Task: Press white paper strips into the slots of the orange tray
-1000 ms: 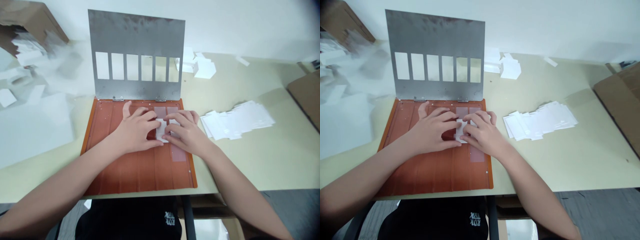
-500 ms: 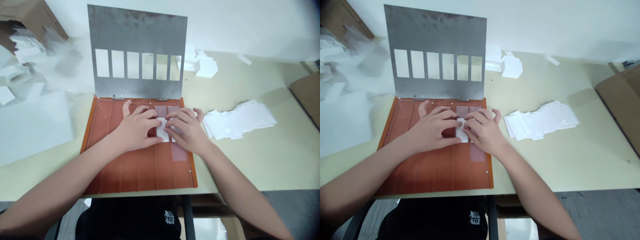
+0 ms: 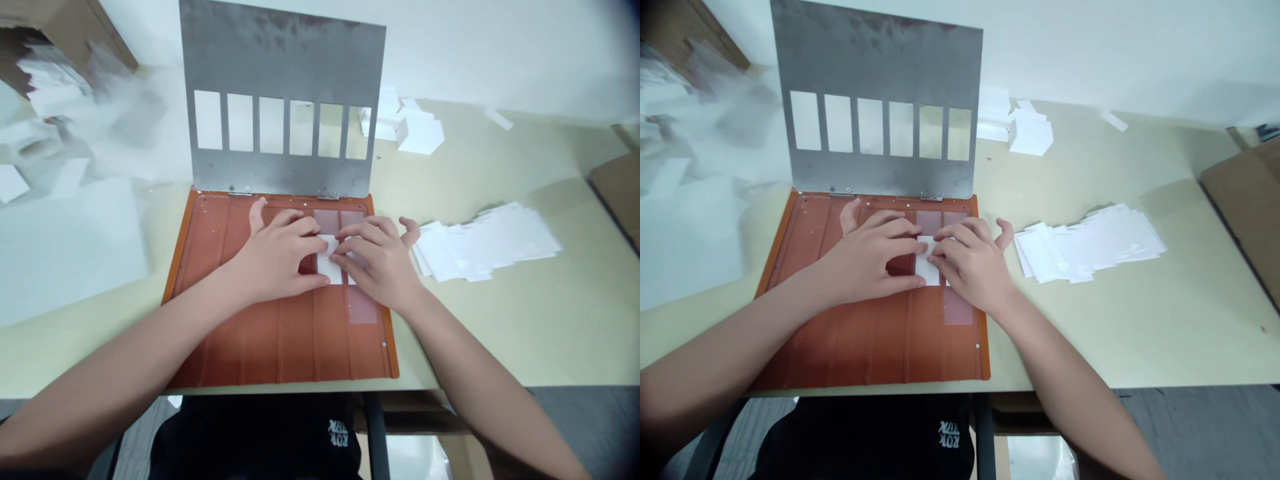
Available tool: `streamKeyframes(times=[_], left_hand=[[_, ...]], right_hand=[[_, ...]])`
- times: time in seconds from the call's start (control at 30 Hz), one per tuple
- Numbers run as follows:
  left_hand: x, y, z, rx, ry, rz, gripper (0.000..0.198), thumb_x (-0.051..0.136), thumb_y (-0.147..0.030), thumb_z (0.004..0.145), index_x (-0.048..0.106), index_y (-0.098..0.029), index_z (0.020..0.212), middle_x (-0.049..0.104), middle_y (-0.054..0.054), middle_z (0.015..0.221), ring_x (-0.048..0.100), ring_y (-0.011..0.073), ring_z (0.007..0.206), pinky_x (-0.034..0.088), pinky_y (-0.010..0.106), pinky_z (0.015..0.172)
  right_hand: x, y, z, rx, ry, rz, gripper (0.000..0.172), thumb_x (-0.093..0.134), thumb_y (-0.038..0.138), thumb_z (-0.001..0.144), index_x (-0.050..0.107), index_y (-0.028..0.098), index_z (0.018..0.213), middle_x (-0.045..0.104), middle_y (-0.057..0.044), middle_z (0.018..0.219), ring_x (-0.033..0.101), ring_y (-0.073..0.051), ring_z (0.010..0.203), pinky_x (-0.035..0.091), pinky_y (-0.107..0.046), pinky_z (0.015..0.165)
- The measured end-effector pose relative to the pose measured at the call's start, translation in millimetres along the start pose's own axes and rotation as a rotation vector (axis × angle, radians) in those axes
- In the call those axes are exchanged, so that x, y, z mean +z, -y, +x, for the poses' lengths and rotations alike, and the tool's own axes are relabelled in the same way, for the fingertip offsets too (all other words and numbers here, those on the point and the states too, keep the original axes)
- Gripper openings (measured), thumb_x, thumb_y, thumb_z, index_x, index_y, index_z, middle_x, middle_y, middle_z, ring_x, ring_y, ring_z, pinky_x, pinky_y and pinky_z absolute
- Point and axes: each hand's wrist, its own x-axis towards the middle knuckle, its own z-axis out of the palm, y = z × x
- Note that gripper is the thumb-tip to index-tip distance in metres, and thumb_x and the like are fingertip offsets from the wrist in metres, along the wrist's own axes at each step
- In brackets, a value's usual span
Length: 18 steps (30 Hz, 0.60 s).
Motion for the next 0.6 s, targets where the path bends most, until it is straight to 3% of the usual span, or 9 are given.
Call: streamKeyframes(times=[0.23,0.43,0.6], left_hand=[[2.3,0.4,0.0,-0.007,0.0,-0.001,0.028,0.069,-0.047,0.084,0.071,-0.027,0.103,0.065,0.002,0.121,0.047,0.0297,0.128,-0.003,0.065,0.116],[0.7,-2.9,-2.2,-0.043,-0.002,-0.043,0.026,0.068,-0.044,0.085,0.069,-0.028,0.105,0.065,0.002,0.125,0.046,0.032,0.13,-0.005,0.07,0.114],[5.4,1.4,-5.5,-0.059,-0.05,-0.034,0.04,0.065,-0.049,0.085,0.065,-0.028,0.119,0.065,0.005,0.129,0.044,0.0365,0.134,-0.002,0.072,0.114]], right_hand=[[-3.1,4.4,0.9,0.12,0.055,0.097,0.019,0.058,0.039,0.095,0.068,0.028,0.081,0.072,0.002,0.112,0.055,-0.024,0.112,0.014,-0.05,0.101],[-5.0,5.8,1.6,0.188,0.099,0.065,0.02,0.058,0.044,0.094,0.07,0.033,0.105,0.063,-0.002,0.135,0.044,-0.033,0.128,0.009,-0.061,0.105],[-6.1,5.3,2.3,0.196,0.141,0.064,0.019,0.058,0.043,0.093,0.071,0.035,0.104,0.058,-0.002,0.14,0.041,-0.035,0.131,0.008,-0.067,0.105]])
